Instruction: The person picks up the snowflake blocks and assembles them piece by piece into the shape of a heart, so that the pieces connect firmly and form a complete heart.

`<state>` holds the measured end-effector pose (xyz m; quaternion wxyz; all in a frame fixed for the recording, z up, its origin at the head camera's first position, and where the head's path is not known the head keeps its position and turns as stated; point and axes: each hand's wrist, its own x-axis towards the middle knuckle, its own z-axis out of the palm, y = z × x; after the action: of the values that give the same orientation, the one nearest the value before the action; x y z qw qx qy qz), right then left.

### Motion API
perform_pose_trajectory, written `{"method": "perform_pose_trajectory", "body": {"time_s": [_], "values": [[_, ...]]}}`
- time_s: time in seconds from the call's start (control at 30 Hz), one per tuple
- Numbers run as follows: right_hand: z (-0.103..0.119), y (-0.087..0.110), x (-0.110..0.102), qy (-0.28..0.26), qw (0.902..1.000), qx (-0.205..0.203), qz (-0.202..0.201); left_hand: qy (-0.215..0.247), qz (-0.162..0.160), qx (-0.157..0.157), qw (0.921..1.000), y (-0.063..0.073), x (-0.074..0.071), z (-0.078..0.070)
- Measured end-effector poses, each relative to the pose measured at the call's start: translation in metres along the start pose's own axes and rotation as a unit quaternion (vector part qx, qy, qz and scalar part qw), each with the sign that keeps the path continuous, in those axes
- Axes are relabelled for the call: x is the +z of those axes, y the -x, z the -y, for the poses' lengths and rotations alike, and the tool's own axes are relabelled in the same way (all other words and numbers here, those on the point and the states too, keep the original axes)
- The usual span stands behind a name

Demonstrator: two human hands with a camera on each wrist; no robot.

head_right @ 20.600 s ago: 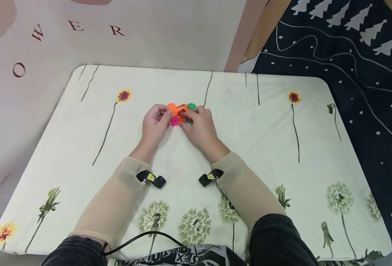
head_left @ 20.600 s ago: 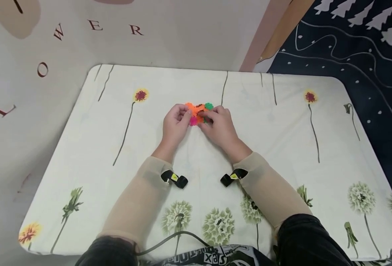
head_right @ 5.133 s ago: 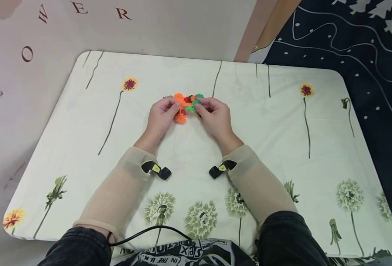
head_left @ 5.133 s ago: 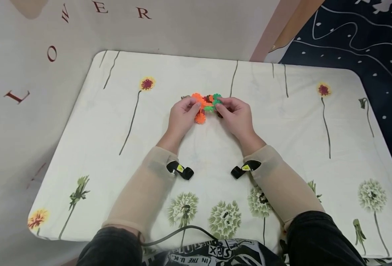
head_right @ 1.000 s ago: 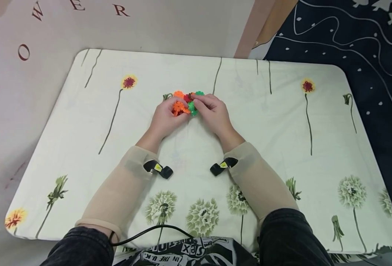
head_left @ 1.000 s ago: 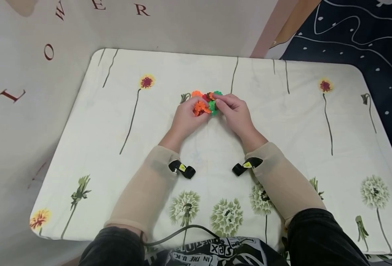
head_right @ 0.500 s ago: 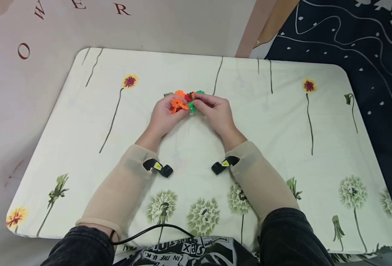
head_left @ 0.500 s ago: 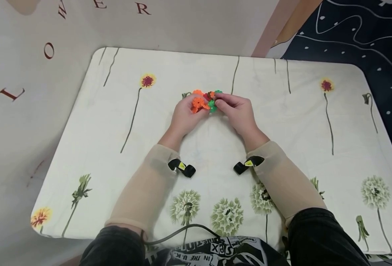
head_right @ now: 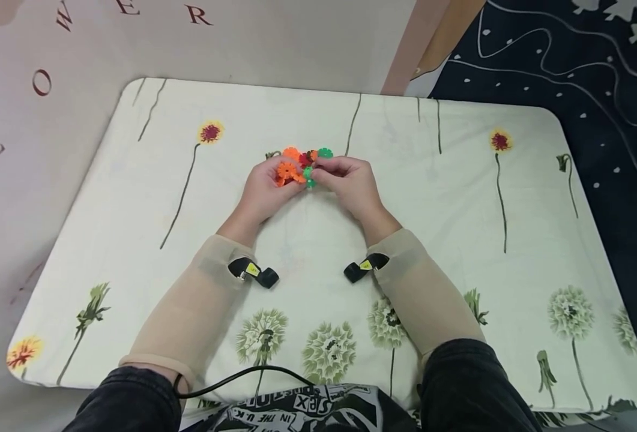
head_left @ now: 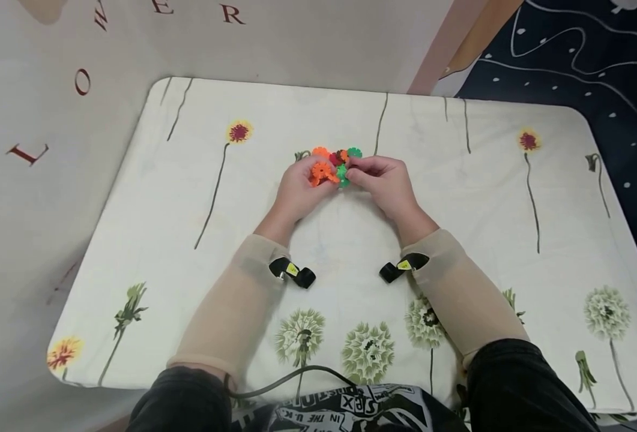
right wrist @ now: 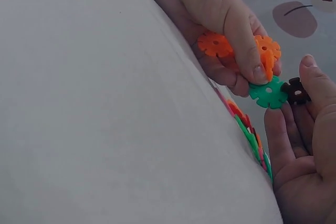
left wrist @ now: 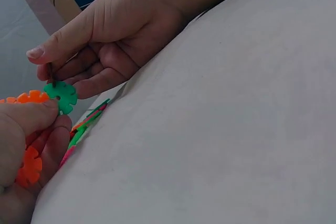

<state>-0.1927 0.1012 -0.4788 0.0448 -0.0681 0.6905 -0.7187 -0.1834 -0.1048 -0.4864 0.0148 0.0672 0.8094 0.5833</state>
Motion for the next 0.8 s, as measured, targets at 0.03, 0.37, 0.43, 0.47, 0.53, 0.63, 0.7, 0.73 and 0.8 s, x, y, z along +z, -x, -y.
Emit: {"method": "perform_pose_trajectory", "body": {"time_s": [0.03,0.37,0.43,0.47,0.53,0.63,0.7,0.73,0.8], "values": [[-0.0008,0.0,0.0001,0.001,1.0,-0.004,0.004,0.003,0.0,0.0,1.0,0.0002,-0.0002,0.0003],[0.0003,-0.0011,0.0023,-0.018,0.9998,0.004,-0.005,0.0,-0.001,-0.011,0.9999,-0.0004,0.0005,-0.0047],[0.0015,-0.0017,0.0023,-0.059,0.9983,0.003,0.004,0.002,-0.002,-0.004,1.0,-0.0016,0.0009,-0.0053],[0.0018,-0.0019,0.0022,-0.079,0.9968,0.003,0.009,0.003,-0.001,-0.001,1.0,-0.0024,0.0012,-0.0053],[0.0019,-0.0018,0.0015,-0.114,0.9933,0.002,0.02,-0.001,0.0,0.003,1.0,-0.0032,0.0019,-0.0053],[0.0009,-0.001,0.0009,-0.125,0.9918,-0.005,0.025,-0.005,-0.002,-0.003,1.0,-0.003,0.0027,-0.0046],[0.0003,-0.0005,0.0008,-0.123,0.9921,-0.009,0.02,-0.001,-0.005,-0.008,1.0,-0.0021,0.0031,-0.0039],[0.0001,-0.0003,0.0009,-0.124,0.9921,-0.01,0.017,0.003,-0.007,-0.011,0.9999,-0.0016,0.0033,-0.0035],[-0.0008,-0.0005,0.0013,-0.124,0.9922,-0.012,0.007,0.008,-0.012,-0.017,0.9998,-0.001,0.0037,-0.0026]]}}
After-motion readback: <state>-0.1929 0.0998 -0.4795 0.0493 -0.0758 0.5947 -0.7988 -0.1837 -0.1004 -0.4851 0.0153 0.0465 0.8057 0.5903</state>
